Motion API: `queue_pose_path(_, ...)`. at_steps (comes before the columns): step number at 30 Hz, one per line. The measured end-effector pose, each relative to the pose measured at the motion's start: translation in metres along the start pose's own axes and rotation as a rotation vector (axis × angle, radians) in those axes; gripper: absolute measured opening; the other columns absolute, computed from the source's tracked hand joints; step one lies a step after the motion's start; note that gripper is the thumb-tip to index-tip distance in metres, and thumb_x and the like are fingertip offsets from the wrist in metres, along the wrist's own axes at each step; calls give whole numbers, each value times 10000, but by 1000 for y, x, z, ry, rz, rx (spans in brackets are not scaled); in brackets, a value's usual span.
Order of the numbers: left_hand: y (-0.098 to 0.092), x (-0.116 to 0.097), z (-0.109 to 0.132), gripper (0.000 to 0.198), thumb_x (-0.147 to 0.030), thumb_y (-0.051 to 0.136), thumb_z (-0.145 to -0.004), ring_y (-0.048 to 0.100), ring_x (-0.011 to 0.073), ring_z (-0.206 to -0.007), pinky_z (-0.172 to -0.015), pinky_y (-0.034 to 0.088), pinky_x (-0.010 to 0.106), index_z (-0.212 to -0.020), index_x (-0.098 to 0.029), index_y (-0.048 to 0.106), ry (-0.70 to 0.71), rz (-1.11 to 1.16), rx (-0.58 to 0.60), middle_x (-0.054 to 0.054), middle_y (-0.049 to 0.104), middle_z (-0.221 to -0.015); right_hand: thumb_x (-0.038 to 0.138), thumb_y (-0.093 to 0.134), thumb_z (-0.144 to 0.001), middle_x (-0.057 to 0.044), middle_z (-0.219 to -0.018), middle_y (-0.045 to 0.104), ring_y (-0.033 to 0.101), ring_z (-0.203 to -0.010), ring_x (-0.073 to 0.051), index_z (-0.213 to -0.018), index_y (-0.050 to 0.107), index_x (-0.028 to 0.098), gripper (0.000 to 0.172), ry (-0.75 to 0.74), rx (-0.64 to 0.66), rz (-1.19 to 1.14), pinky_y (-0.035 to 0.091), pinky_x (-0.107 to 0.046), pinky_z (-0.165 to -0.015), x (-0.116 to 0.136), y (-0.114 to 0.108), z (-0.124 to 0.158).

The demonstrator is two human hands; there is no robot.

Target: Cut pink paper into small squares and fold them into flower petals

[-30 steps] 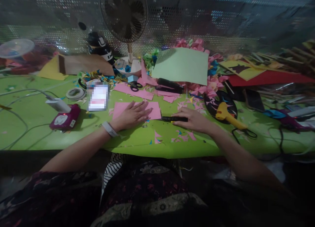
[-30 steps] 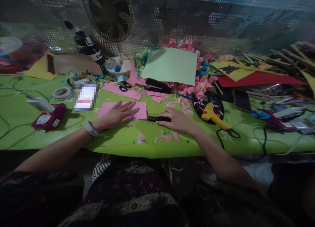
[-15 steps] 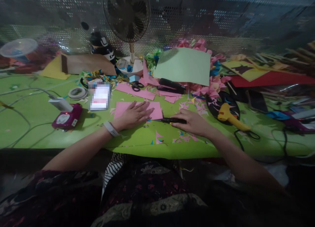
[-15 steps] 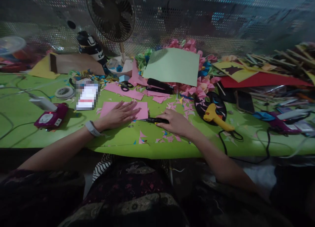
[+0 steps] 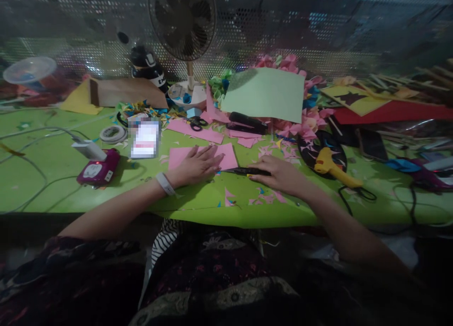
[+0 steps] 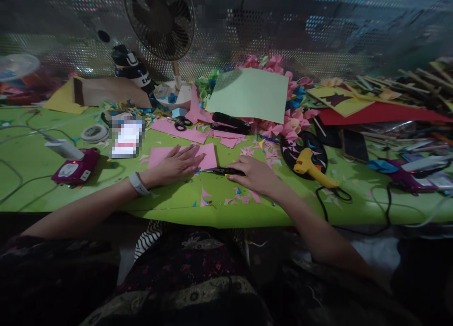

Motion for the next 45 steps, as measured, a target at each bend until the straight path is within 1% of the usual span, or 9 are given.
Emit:
queue_pose_path(3, 2, -9, -12, 609, -541, 219, -1050, 62, 275, -1579, -1257, 61, 576, -1603, -292, 275, -18, 19, 14, 35, 136, -1699, 478, 513, -989, -136, -1063, 671, 628, -989, -296, -1243, 723, 243, 404, 16, -23, -2, 510, -441, -852, -10, -2, 6)
queue_pose_path(6, -2, -14, -16, 615, -545, 214, -1049, 76, 288, -1577, -1255, 79, 580, -1612, -300, 244, -7, 35, 16, 36, 151, -1699, 469, 534, -982, -142, -1084, 668, 622, -1001, -300, -1238, 731, 245, 394, 47, -42, -9, 514, -450, -860, -20, -1, 12)
queue_pose_path(10, -16, -5, 1, 582, -467, 200, -1068, 49, 265, -1580, -1264, 35, 551, -1626, -302, 176, 93, -14, -33, 16, 100, -1705, 467, 529, -985, -142, -1072, 659, 613, -983, -297, -1239, 735, 253, 391, 62, -64, -8, 517, -458, -853, -23, 1, 15)
queue_pose_path(14, -14, 15, 25, 563, -447, 203, -1077, 108, 240, -1575, -1275, 53, 485, -1605, -263, 268, 179, -59, 4, 34, 166, -1691, 435, 521, -996, -147, -1040, 649, 606, -971, -292, -1248, 724, 202, 398, 45, -78, 10, 512, -447, -844, -18, 4, 14)
queue_pose_path(17, -10, 24, 31, 572, -454, 187, -1079, 114, 231, -1574, -1277, 48, 459, -1603, -240, 275, 186, -67, 2, 47, 159, -1691, 411, 520, -1003, -148, -1057, 652, 601, -1006, -293, -1229, 718, 178, 380, 20, -100, 31, 504, -438, -865, -10, 6, 8)
queue_pose_path(24, -7, 24, 28, 572, -470, 177, -1080, 104, 214, -1575, -1273, 32, 442, -1603, -258, 272, 183, -61, -2, 37, 155, -1692, 402, 528, -1000, -130, -1021, 643, 599, -954, -282, -1234, 701, 193, 358, -16, -116, 29, 505, -420, -802, 3, 15, -8)
queue_pose_path(32, -6, 26, 29, 573, -477, 189, -1080, 117, 218, -1574, -1272, 43, 446, -1601, -255, 280, 177, -42, -3, 42, 170, -1691, 410, 529, -1001, -121, -1036, 644, 611, -955, -259, -1227, 725, 223, 352, -17, -85, -9, 502, -386, -807, 5, 8, 4)
queue_pose_path(40, -6, 26, 28, 568, -469, 201, -1081, 127, 220, -1573, -1271, 54, 456, -1601, -252, 278, 176, -45, -14, 49, 177, -1690, 349, 554, -993, -134, -1023, 652, 607, -945, -262, -1236, 716, 169, 343, -4, -82, 44, 503, -381, -785, 20, 15, -12)
queue_pose_path(45, -5, 26, 27, 562, -469, 209, -1081, 125, 222, -1573, -1273, 48, 457, -1600, -267, 280, 176, -40, -15, 36, 172, -1691, 375, 546, -998, -130, -1022, 655, 615, -917, -254, -1240, 718, 176, 357, -22, -63, 31, 504, -372, -760, 21, 16, -7)
Point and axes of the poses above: each hand's wrist, its own z-axis away from the middle knuckle, its own y-axis out of the palm, x = y × z, the point moved 8 cm from there along -z, towards the middle knuckle
